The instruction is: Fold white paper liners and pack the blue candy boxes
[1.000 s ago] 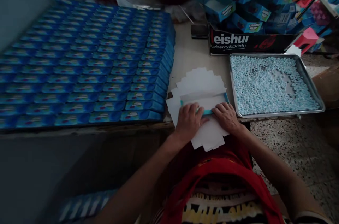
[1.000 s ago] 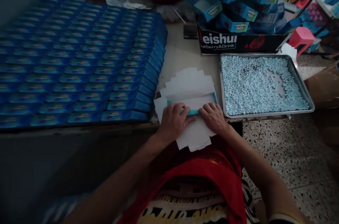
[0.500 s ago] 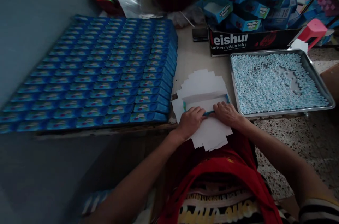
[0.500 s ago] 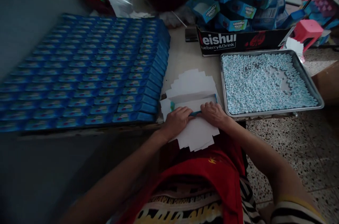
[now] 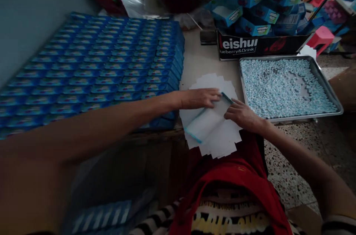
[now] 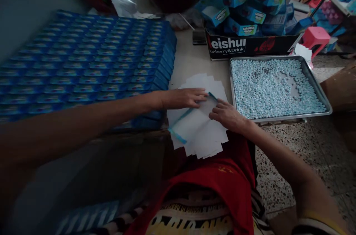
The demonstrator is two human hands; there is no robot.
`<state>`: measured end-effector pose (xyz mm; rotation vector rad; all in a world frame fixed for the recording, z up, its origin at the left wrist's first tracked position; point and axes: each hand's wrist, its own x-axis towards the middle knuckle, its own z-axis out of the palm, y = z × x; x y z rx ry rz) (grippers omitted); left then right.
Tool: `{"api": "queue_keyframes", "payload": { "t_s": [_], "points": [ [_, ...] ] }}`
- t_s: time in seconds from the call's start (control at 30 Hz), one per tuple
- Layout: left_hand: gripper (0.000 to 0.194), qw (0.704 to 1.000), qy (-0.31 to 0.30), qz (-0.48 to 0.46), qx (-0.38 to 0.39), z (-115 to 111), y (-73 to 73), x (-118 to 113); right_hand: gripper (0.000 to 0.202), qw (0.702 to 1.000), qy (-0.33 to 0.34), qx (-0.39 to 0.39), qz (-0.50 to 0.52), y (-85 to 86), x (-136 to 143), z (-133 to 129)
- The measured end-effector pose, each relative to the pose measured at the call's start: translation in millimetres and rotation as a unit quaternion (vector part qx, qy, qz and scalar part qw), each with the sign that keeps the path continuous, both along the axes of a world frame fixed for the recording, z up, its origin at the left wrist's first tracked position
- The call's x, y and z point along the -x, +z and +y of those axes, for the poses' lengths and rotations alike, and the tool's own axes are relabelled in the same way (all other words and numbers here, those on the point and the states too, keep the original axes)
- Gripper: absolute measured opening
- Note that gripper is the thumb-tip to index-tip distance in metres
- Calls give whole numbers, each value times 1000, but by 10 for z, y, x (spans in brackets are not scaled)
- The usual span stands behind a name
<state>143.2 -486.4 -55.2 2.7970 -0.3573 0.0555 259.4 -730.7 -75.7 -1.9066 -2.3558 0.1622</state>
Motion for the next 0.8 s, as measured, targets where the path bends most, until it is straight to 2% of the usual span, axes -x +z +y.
{"api": "queue_keyframes", "payload": {
  "t_s": [0.07, 0.1, 0.13, 0.2, 0.27, 0.33, 0.4, 0.47, 0.53, 0.6, 0.67, 0.8],
  "points": [
    [19, 999, -32, 9, -2, -15, 114, 2, 25, 999, -29, -19, -13, -192, 132, 14],
    [26, 1000, -18, 10, -10, -65, 161, 79, 28, 998, -54, -35, -15, -253, 205, 17],
    [29, 999, 39, -5, -29, -152, 188, 204, 31, 995, -82, -52, -14, -295, 276, 20],
    [20, 981, 178, -23, -79, -426, 157, 545, 36, 989, -127, -76, -4, -336, 396, 37],
    [19, 961, 256, -10, -102, -760, 6, 887, 37, 985, -148, -85, 15, -353, 461, 79],
    [23, 944, 319, -8, -86, -1024, -206, 1088, 37, 983, -156, -87, 45, -369, 458, 147],
    [30, 922, 381, -10, -67, -1123, -401, 1093, 35, 980, -158, -87, 82, -398, 405, 225],
    [31, 905, 424, 20, -39, -1053, -526, 959, 31, 978, -164, -91, 90, -436, 343, 276],
    [24, 894, 441, 79, 8, -908, -577, 802, 26, 977, -178, -105, 48, -475, 311, 268],
    [19, 891, 441, 100, 39, -802, -593, 720, 24, 977, -178, -113, -11, -513, 327, 201],
    [17, 896, 441, 51, 19, -798, -625, 747, 25, 981, -160, -103, -45, -547, 378, 113],
    [25, 917, 392, -58, -48, -1004, -779, 956, 27, 983, -165, -65, -52, -584, 451, 54]
  ]
}}
